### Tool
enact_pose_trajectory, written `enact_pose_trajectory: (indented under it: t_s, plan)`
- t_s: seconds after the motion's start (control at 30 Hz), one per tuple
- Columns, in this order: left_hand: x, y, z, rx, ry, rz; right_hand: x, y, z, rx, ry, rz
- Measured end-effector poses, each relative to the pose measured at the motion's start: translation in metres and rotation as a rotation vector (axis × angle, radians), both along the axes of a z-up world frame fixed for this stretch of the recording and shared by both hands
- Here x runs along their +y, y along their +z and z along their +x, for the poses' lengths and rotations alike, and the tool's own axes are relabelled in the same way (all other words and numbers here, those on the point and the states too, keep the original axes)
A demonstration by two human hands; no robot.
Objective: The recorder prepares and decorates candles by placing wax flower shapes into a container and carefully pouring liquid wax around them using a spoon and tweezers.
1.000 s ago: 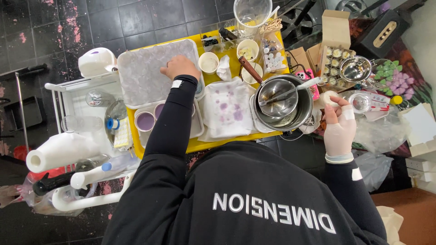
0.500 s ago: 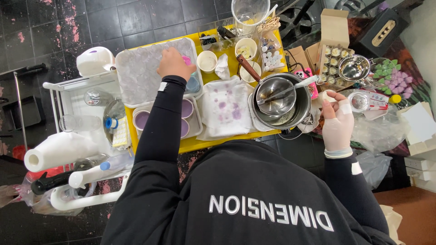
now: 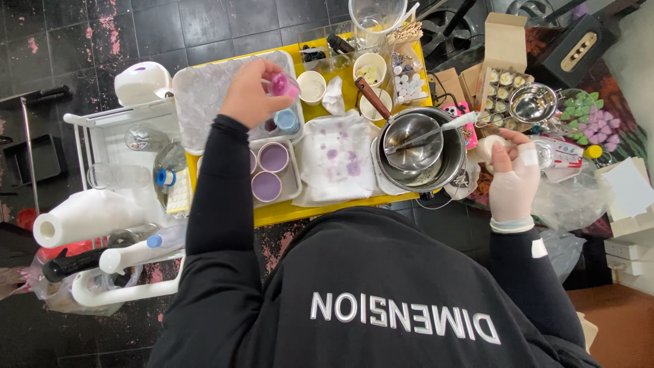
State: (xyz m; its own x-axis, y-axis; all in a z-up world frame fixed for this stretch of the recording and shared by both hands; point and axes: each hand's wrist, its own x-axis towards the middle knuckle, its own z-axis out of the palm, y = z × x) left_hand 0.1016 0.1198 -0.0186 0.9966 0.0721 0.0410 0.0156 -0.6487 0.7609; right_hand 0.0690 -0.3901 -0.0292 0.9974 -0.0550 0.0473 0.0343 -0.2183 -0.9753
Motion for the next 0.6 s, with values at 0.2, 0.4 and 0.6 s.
enact_pose_trajectory:
  t_s: [0.2, 0.4, 0.6]
  plan:
    - [-0.019, 0.112, -0.033, 0.239, -0.354, -0.512, 0.006, 0.028, -0.005, -0.173, -0.117, 0.11]
    - [-0.032, 0.15, -0.058, 0.259, -0.608, -0.734, 0.037, 0.036, -0.017, -0.33, 0.047, 0.248]
    - [-0.065, 0.164, -0.079, 0.082, -0.472, -0.304, 0.092, 0.062, -0.025, -0.146, 0.41, 0.289]
